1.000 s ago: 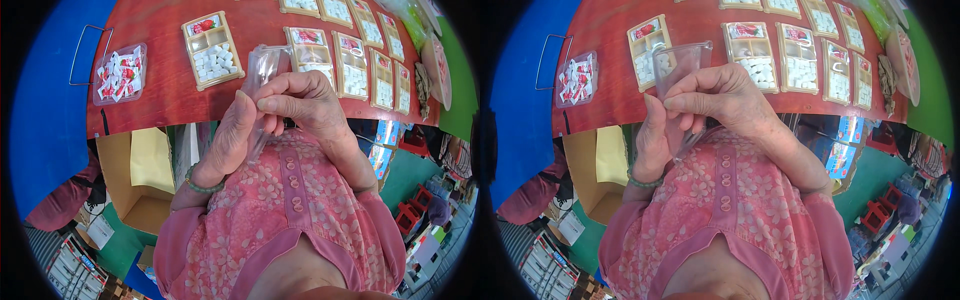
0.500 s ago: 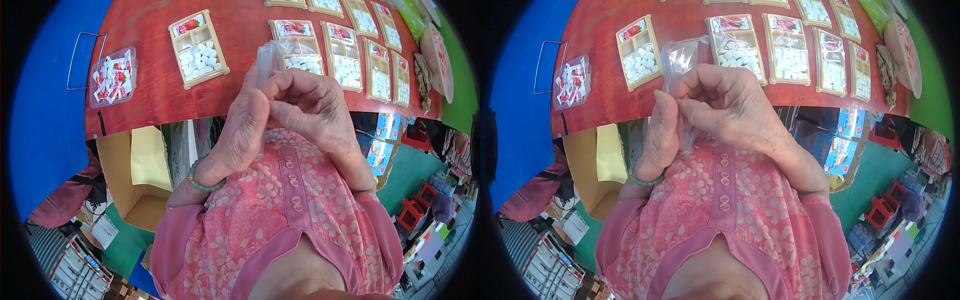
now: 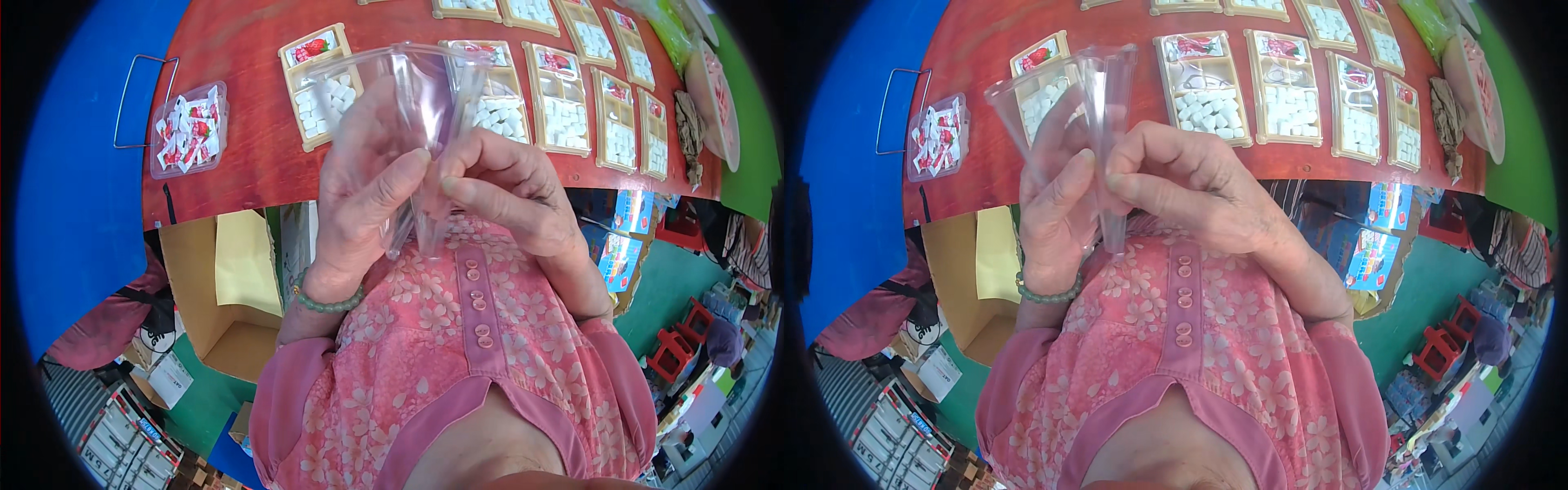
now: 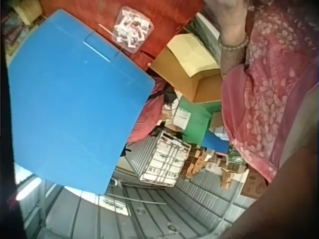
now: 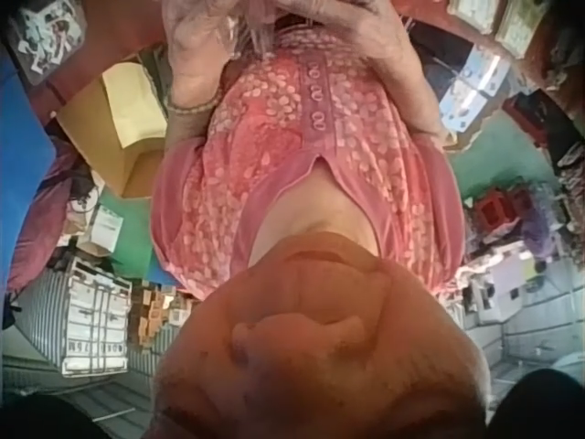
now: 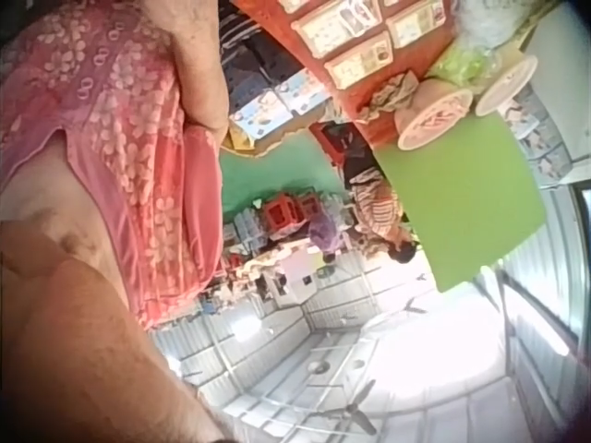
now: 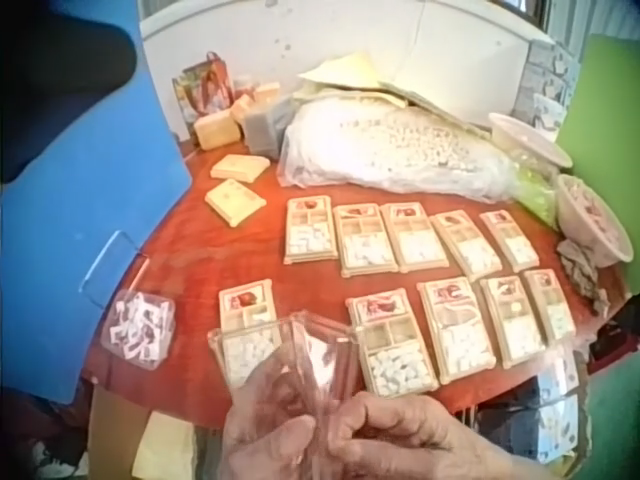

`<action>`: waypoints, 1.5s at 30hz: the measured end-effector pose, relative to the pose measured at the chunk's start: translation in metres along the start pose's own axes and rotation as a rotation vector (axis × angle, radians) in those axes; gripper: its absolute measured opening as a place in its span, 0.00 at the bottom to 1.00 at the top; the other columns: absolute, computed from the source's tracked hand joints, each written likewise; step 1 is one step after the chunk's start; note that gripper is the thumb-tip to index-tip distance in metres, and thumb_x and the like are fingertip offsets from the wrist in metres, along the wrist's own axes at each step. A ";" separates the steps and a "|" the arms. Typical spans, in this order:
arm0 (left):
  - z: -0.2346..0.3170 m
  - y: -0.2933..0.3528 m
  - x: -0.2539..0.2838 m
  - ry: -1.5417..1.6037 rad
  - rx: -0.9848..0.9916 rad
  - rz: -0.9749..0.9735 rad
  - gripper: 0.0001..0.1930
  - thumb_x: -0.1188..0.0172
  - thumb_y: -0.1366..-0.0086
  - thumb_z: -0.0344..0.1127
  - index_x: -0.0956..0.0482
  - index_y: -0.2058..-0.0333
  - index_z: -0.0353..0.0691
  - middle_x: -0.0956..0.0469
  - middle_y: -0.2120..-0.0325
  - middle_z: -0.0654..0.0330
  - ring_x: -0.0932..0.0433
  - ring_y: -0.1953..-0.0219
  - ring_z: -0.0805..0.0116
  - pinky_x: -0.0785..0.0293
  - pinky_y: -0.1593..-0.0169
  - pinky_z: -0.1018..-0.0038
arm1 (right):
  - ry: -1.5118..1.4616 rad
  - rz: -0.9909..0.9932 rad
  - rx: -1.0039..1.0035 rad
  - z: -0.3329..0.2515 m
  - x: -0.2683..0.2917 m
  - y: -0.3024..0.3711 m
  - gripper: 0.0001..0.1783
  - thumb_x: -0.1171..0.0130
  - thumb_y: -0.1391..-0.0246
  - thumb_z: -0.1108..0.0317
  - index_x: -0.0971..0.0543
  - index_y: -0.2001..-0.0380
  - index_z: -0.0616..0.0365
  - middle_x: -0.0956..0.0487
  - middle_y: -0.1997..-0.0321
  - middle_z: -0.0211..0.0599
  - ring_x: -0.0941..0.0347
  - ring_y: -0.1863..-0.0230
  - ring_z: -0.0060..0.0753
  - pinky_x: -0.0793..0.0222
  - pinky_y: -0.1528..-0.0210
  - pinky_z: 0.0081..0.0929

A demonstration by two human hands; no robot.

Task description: Packaging small white blocks into individual boxes and then into larger plastic bags.

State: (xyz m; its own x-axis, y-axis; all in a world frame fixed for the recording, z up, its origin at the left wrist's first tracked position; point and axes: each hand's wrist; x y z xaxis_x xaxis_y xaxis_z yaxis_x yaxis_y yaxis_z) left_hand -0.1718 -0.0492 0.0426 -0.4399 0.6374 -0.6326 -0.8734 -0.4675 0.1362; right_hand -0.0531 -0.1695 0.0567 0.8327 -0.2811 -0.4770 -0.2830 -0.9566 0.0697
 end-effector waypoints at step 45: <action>0.018 0.017 0.066 0.048 -0.283 0.238 0.18 0.37 0.45 0.23 0.30 0.56 0.36 0.27 0.70 0.58 0.29 0.71 0.72 0.31 0.65 0.75 | 0.060 0.147 -0.140 0.004 -0.014 -0.054 0.04 0.42 0.47 0.73 0.21 0.69 0.63 0.20 0.69 0.37 0.25 0.69 0.26 0.30 0.64 0.22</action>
Point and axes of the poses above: each hand's wrist, its own y-axis away from the middle knuckle, its own x-axis out of the back of the hand, z = x × y
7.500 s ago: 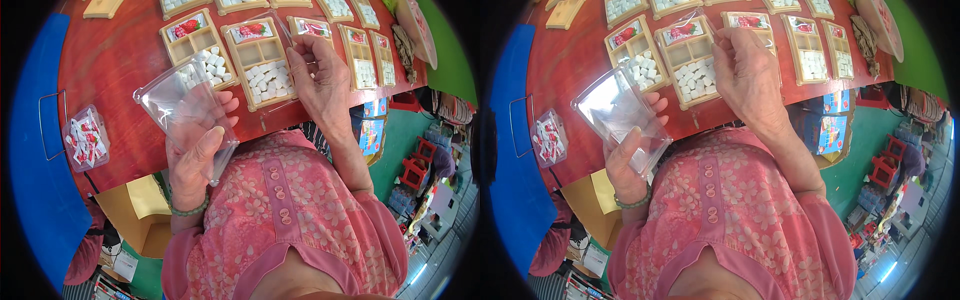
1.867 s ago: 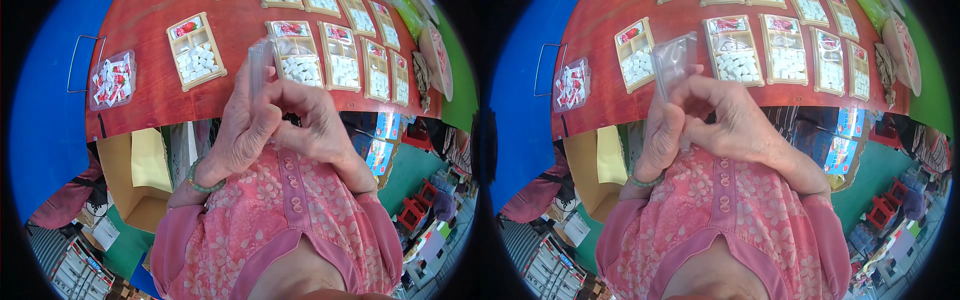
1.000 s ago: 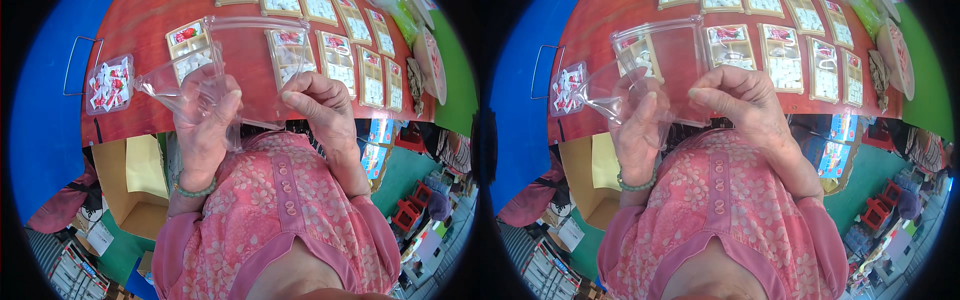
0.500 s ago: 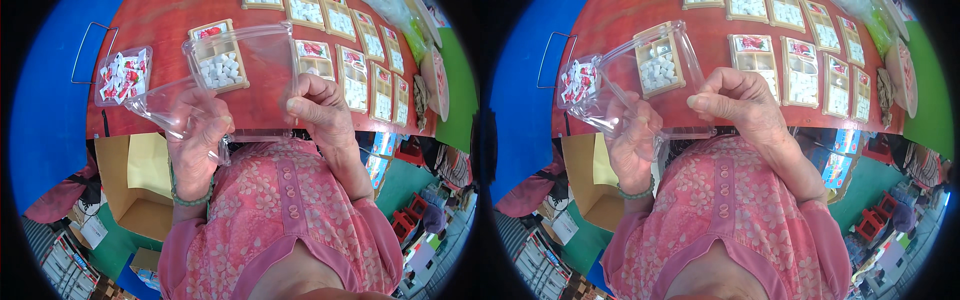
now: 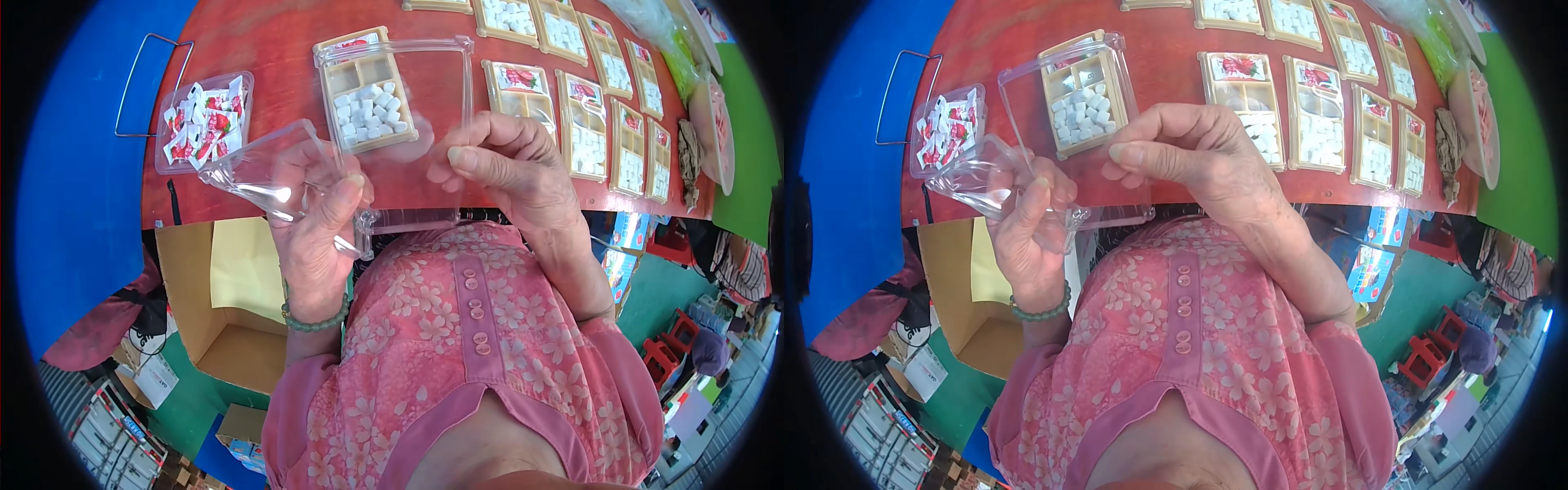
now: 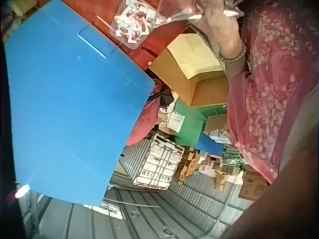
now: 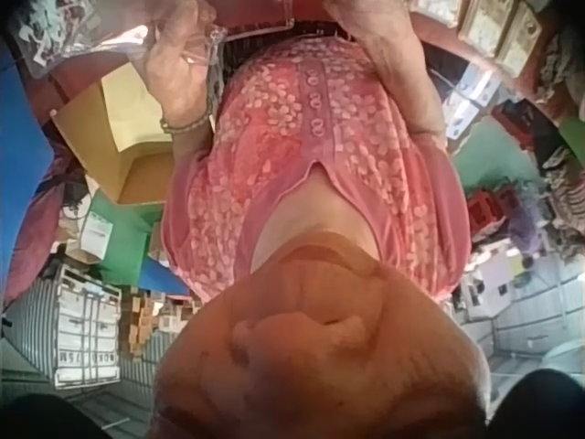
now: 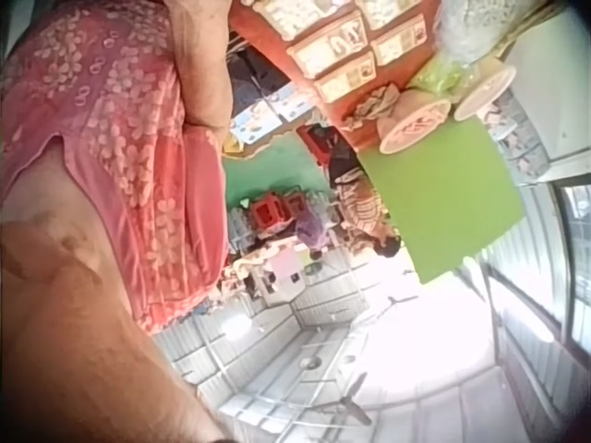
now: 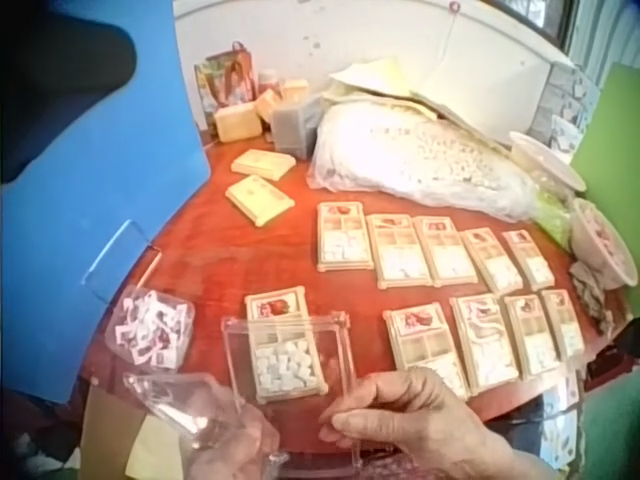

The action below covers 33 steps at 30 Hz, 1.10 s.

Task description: Packaging small white blocks into individual boxes and then into larger plastic bags.

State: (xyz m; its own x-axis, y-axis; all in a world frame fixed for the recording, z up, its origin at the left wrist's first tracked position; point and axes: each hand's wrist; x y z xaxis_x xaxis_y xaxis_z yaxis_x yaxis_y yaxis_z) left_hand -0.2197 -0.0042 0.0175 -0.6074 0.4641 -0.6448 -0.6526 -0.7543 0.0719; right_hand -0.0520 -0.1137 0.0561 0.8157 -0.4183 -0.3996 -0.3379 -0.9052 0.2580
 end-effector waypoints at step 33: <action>-0.029 -0.023 -0.077 -0.086 0.100 -0.119 0.19 0.45 0.43 0.20 0.34 0.52 0.36 0.27 0.67 0.59 0.28 0.70 0.72 0.32 0.77 0.83 | 2.080 1.421 -0.695 -0.086 0.480 0.187 0.20 0.48 0.48 0.56 0.24 0.55 0.56 0.19 0.63 0.47 0.22 0.57 0.51 0.31 0.53 0.49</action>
Point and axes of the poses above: each hand's wrist, its own y-axis away from the middle knuckle, its own x-axis out of the back of the hand, z = x × y
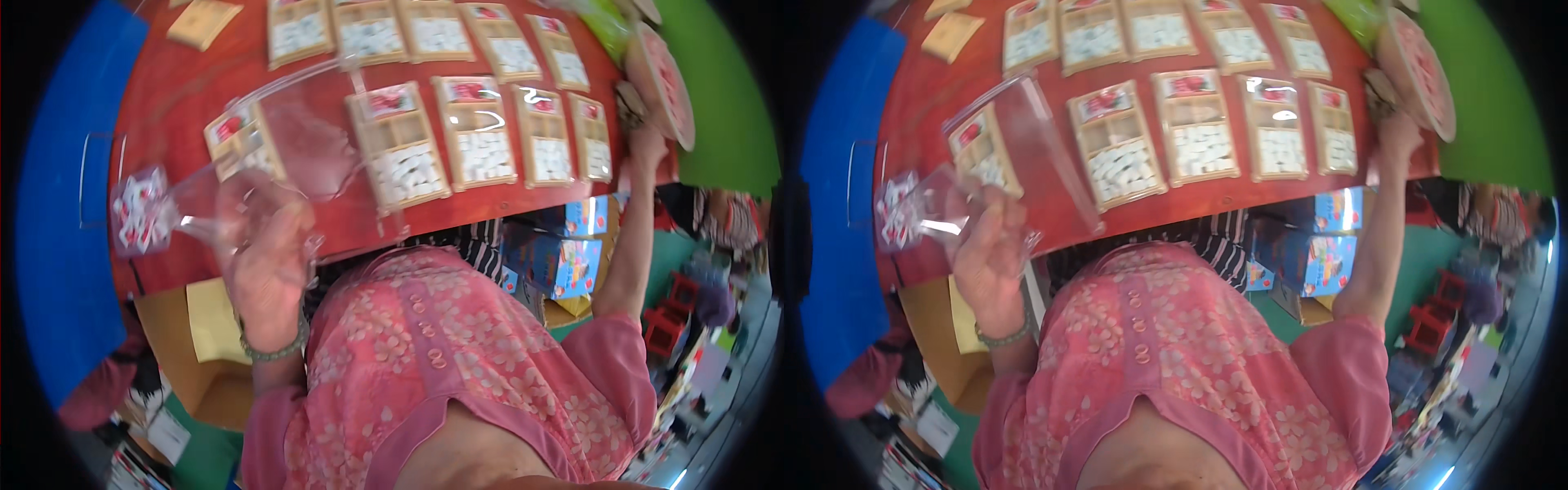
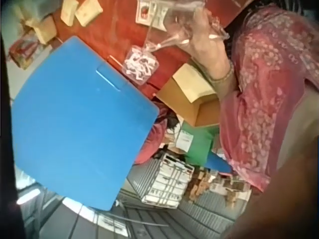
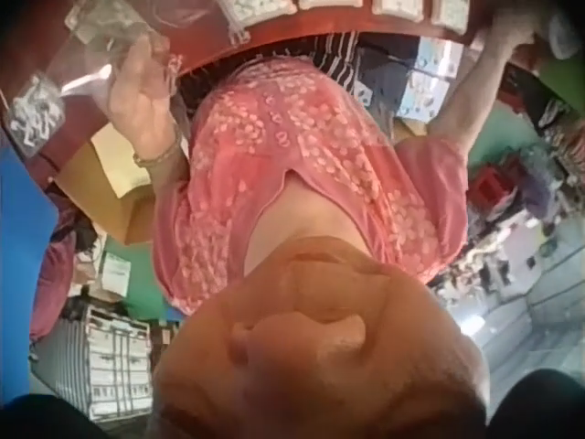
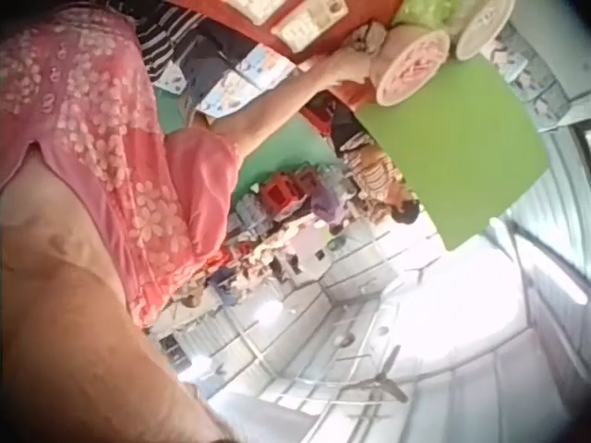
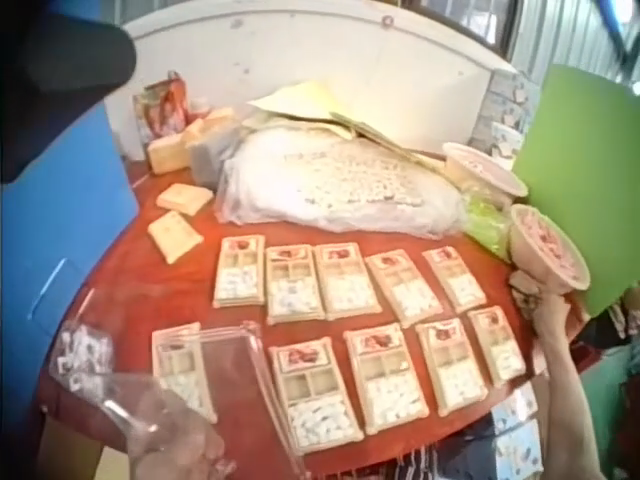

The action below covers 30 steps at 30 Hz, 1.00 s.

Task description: Packaging small white blocks into individual boxes and then into larger plastic bags.

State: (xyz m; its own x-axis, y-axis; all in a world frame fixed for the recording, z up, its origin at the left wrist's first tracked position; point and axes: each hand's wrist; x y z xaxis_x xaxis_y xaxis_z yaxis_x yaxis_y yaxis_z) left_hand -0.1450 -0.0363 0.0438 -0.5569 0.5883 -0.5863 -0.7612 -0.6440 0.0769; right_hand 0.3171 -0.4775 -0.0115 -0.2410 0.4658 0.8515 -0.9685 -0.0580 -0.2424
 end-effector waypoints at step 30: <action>0.014 0.032 0.044 -0.188 -0.163 0.024 0.26 0.38 0.45 0.27 0.36 0.48 0.33 0.27 0.58 0.55 0.28 0.59 0.71 0.33 0.52 0.76 | -2.145 -1.244 0.711 -0.252 0.279 0.294 0.02 0.37 0.53 0.78 0.21 0.75 0.62 0.20 0.75 0.37 0.23 0.72 0.24 0.27 0.68 0.21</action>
Point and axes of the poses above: each hand's wrist, its own y-axis away from the middle knuckle, its own x-axis out of the back of the hand, z = x × y
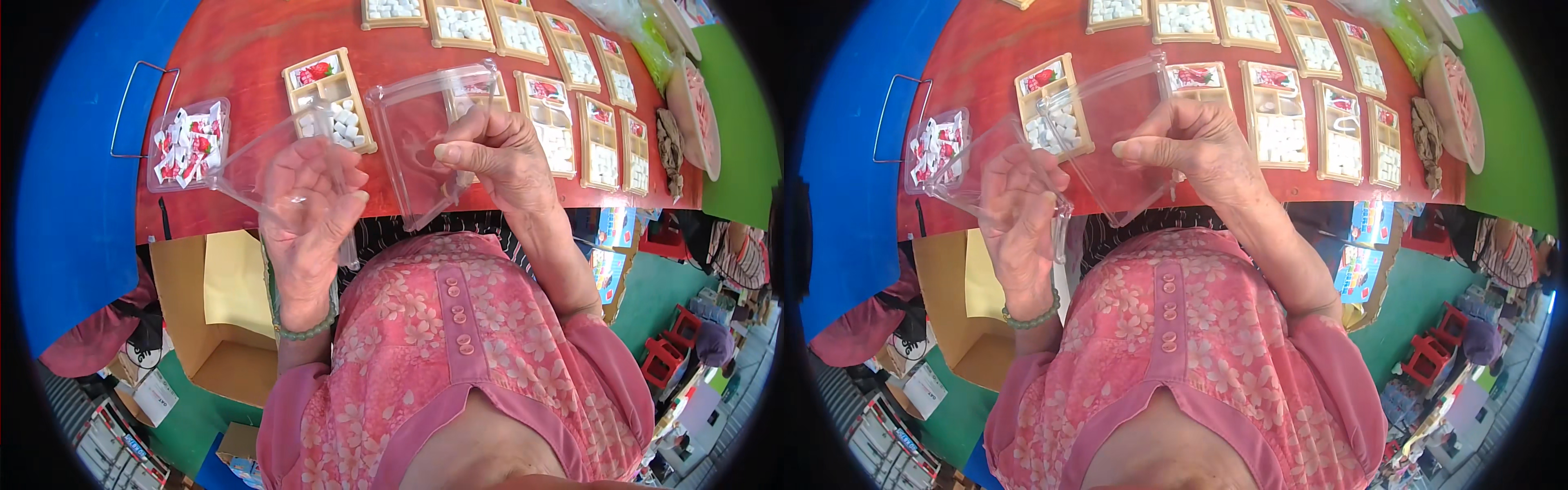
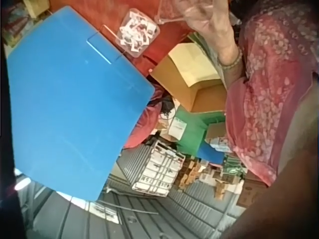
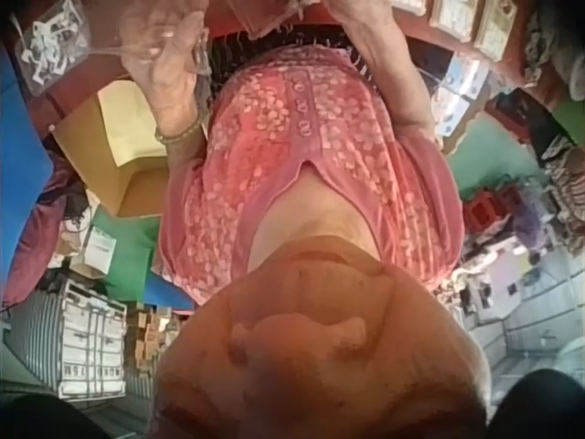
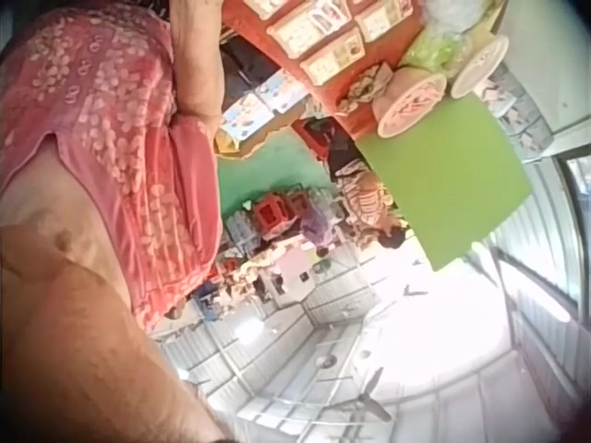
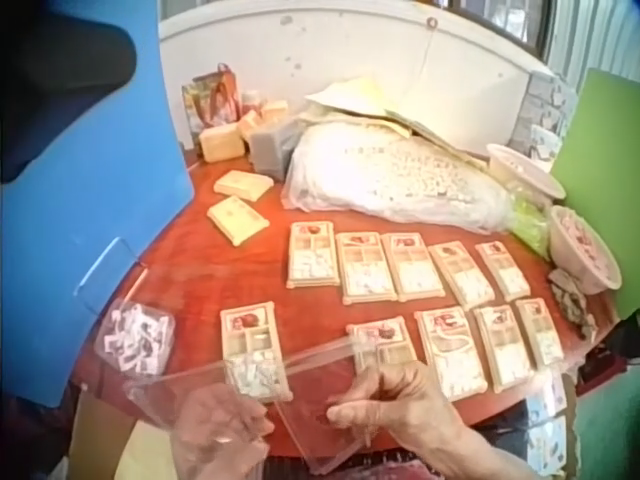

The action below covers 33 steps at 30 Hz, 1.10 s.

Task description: Packaging small white blocks into individual boxes and then into larger plastic bags.

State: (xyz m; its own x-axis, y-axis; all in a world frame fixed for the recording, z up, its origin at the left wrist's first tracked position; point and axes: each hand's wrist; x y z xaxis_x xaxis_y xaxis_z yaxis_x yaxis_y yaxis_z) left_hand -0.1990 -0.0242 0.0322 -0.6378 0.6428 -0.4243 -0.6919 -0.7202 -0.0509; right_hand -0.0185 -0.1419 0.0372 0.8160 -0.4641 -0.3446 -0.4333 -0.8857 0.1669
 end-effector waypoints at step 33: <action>0.006 0.010 0.041 0.226 0.165 0.141 0.23 0.38 0.45 0.22 0.33 0.50 0.35 0.26 0.61 0.56 0.25 0.59 0.69 0.26 0.53 0.72 | 0.035 -0.239 -0.114 0.006 -0.048 -0.010 0.05 0.37 0.53 0.76 0.24 0.77 0.61 0.26 0.78 0.33 0.30 0.77 0.22 0.35 0.73 0.19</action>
State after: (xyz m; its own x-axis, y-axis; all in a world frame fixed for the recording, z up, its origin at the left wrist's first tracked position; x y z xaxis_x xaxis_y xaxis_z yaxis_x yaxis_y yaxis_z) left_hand -0.2339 -0.0030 0.0194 -0.6529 0.4521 -0.6078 -0.6594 -0.7340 0.1623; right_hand -0.0560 -0.1104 0.0463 0.9034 -0.2400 -0.3554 -0.1822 -0.9650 0.1886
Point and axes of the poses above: each hand's wrist, its own y-axis away from the middle knuckle, its own x-axis out of the back of the hand, z = x × y
